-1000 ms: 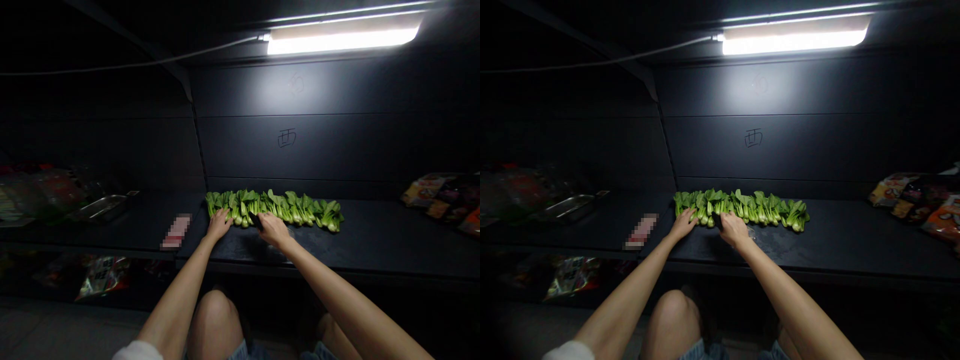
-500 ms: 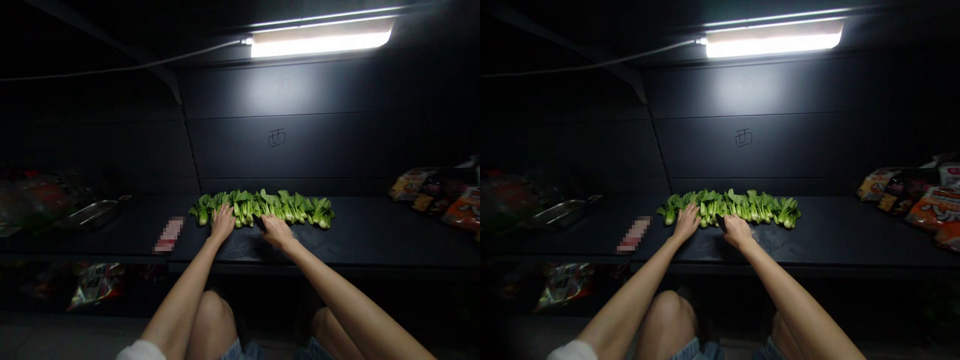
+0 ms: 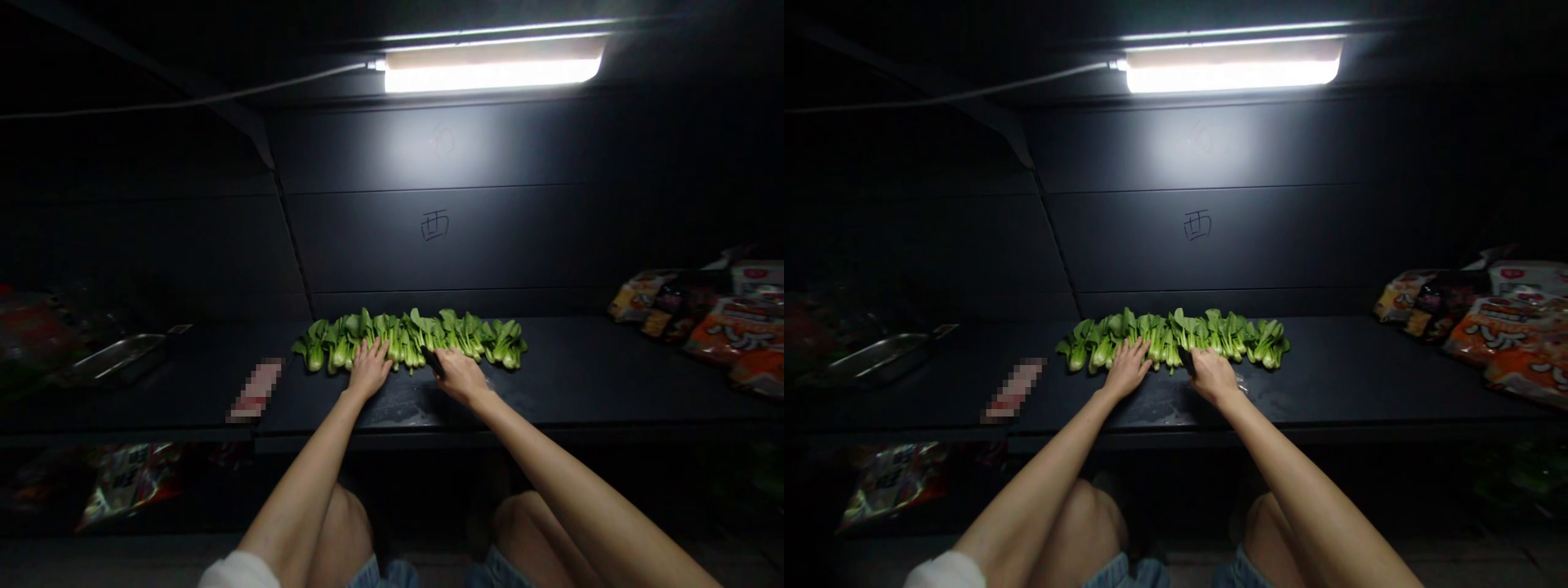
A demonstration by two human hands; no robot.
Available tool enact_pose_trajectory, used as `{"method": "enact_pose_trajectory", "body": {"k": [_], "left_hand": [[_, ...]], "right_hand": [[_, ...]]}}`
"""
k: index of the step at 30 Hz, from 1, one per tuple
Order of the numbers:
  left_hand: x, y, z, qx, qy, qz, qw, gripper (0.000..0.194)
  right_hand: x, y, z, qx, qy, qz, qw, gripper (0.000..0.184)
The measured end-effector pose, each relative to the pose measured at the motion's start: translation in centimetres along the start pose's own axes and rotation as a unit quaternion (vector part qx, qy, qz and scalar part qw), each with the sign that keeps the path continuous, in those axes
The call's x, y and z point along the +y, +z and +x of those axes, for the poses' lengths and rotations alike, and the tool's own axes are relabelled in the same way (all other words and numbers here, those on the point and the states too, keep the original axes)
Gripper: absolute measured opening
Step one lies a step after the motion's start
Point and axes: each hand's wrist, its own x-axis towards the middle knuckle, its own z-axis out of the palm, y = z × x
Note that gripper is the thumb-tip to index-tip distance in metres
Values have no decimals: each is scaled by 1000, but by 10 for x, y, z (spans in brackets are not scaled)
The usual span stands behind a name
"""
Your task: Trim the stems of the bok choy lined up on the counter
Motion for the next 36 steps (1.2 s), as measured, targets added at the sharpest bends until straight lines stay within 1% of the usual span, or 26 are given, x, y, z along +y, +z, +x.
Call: {"method": "enact_pose_trajectory", "body": {"k": [3,6,11,19,26,31,36], "left_hand": [[2,3,1,12,-12,-3,1000,55],[7,3,1,20,-7,0,1000,55],[15,4,3,1,12,-6,1000,53],[14,5,9,-13,2,-4,1000,50],[26,2,14,-23,-5,11,1000,50],[31,5,18,-21,9,14,1000,51],[33,5,17,-17,50,28,998,52]], "right_hand": [[6,0,-3,3,7,2,1000,24],[10,3,-4,5,7,-2,1000,23],[14,5,-6,8,7,-10,1000,20],[16,-1,-9,6,23,4,1000,21],[21,0,-12,11,29,2,1000,23],[28,0,-14,17,34,-4,999,23],[31,-2,-16,17,42,3,999,24]]}}
